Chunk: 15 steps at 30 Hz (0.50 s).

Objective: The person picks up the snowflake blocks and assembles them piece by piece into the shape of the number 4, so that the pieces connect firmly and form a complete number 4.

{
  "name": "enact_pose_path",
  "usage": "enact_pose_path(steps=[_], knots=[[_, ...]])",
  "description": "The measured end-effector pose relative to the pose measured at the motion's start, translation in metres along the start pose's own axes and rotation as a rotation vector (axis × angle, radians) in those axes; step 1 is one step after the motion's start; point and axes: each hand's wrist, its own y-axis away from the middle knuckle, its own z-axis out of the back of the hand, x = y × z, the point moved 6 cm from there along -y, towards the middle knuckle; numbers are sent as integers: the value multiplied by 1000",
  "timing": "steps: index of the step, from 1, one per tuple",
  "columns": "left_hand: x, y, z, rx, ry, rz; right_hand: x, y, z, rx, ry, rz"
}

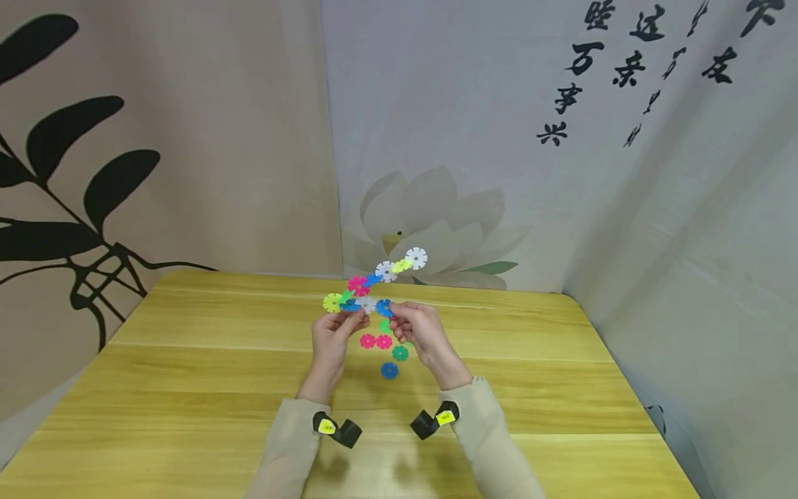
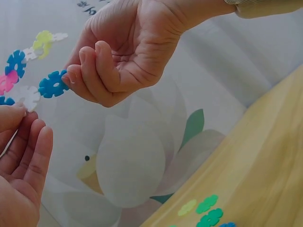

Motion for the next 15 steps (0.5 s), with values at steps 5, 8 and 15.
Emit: enact_pose_path(steps=[5,8,15], knots=[[0,0,1,10,-9,0,2,1,-1,44,29,5],[0,0,1,20,-20,-5,4,1,-3,90,54,-1],[-1,1,-1,55,-41,-49,9,1,-6,142,83,-22]])
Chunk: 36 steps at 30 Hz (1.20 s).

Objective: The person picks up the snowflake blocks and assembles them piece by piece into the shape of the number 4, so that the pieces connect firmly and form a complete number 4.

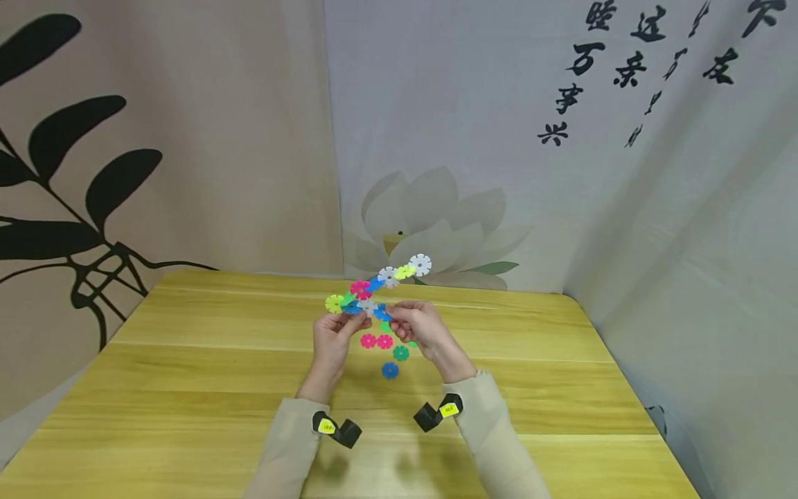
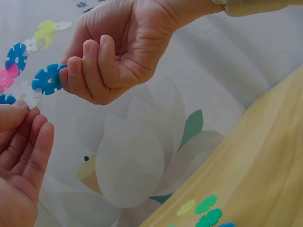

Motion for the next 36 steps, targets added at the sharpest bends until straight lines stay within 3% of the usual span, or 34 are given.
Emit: enact_pose_path(steps=[4,9,14,18,24,28,33,36], knots=[[0,2,0,2,-24,-15,0,1,-1,-11,7,-21],[3,5,2,-4,-65,13,-5,0,-3,-16,-12,-47],[5,5,2,-15,-78,39,-8,-2,-2,-2,-38,-37],[5,4,4,-49,-74,53,-10,-3,2,-17,9,-11],[2,1,9,-90,-30,61,-27,-14,26,-169,158,38],[-1,-1,11,-100,18,46,-45,-20,46,-262,326,77],[-4,-1,12,-104,22,23,-66,-29,66,-312,544,100],[-3,-2,13,-111,20,19,-77,-34,75,-317,612,92]])
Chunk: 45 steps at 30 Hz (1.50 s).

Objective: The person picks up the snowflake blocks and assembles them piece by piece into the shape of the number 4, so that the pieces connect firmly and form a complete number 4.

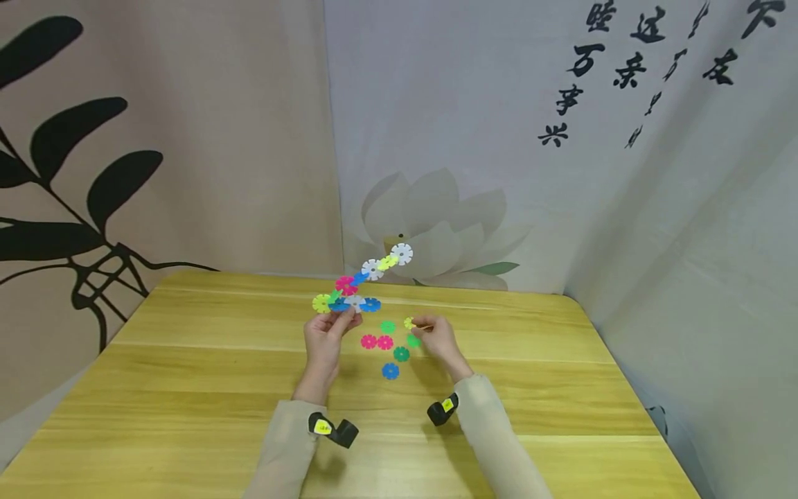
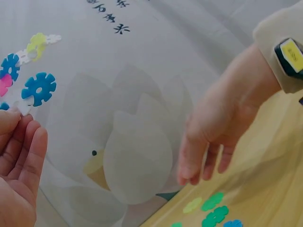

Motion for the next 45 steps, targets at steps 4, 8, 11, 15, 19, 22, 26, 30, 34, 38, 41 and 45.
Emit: enact_pose_path(steps=[4,8,11,15,19,22,26,30,34,38,41,45], knots=[[1,-5,2,2,7,-3,-14,-6,-4,14,1,-52],[2,-9,4,9,9,-3,-22,-9,-7,19,1,-70],[1,-12,5,21,10,-8,-25,-12,-8,17,21,-60],[2,-17,6,40,13,-15,-25,-18,-10,15,101,-31],[2,-16,5,39,8,-10,-27,-21,-11,26,190,-14],[2,-15,4,34,8,-6,-28,-24,-10,37,220,-43],[1,-14,3,29,5,-3,-30,-25,-8,58,241,-125],[1,-14,2,25,-1,-4,-30,-25,-7,65,264,-183],[1,-16,3,21,8,-6,-29,-24,-7,54,247,-191],[1,-16,2,21,8,-9,-31,-23,-6,30,176,-156],[1,-17,2,22,4,-11,-35,-22,-4,17,107,-133],[2,-17,2,22,4,-10,-33,-18,-1,-25,-14,-90]])
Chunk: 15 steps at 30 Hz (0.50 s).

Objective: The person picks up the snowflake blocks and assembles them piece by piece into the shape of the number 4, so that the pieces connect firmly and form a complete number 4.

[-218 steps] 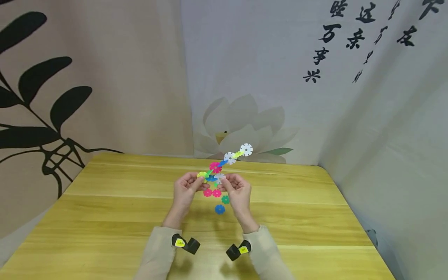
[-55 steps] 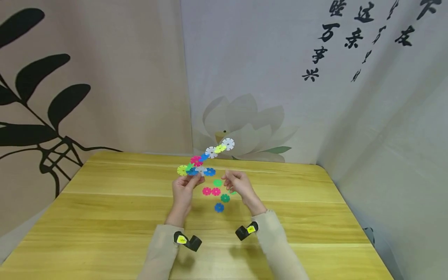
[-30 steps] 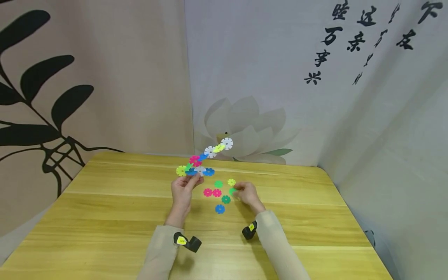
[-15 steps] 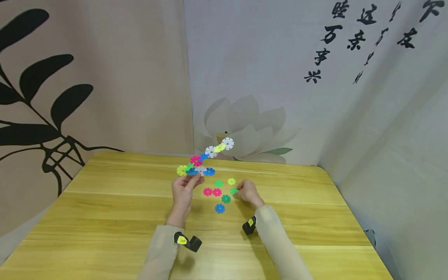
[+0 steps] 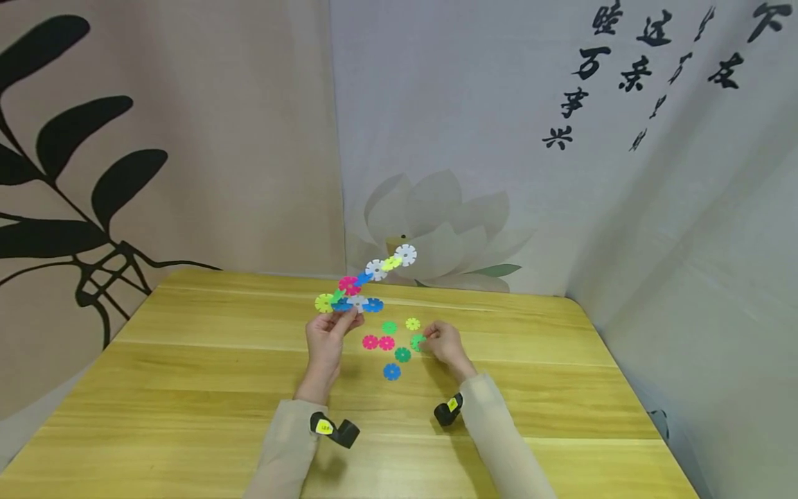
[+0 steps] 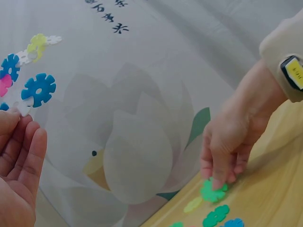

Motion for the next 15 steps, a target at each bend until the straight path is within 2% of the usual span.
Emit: enact_pose_path(steps=[3,7,15], knots=[[1,0,-1,4,0,0,7,8,0,-33,-152,22],[1,0,-2,9,1,-1,30,22,1,-46,-340,91],[4,0,-1,19,2,3,86,48,10,-114,-495,312]])
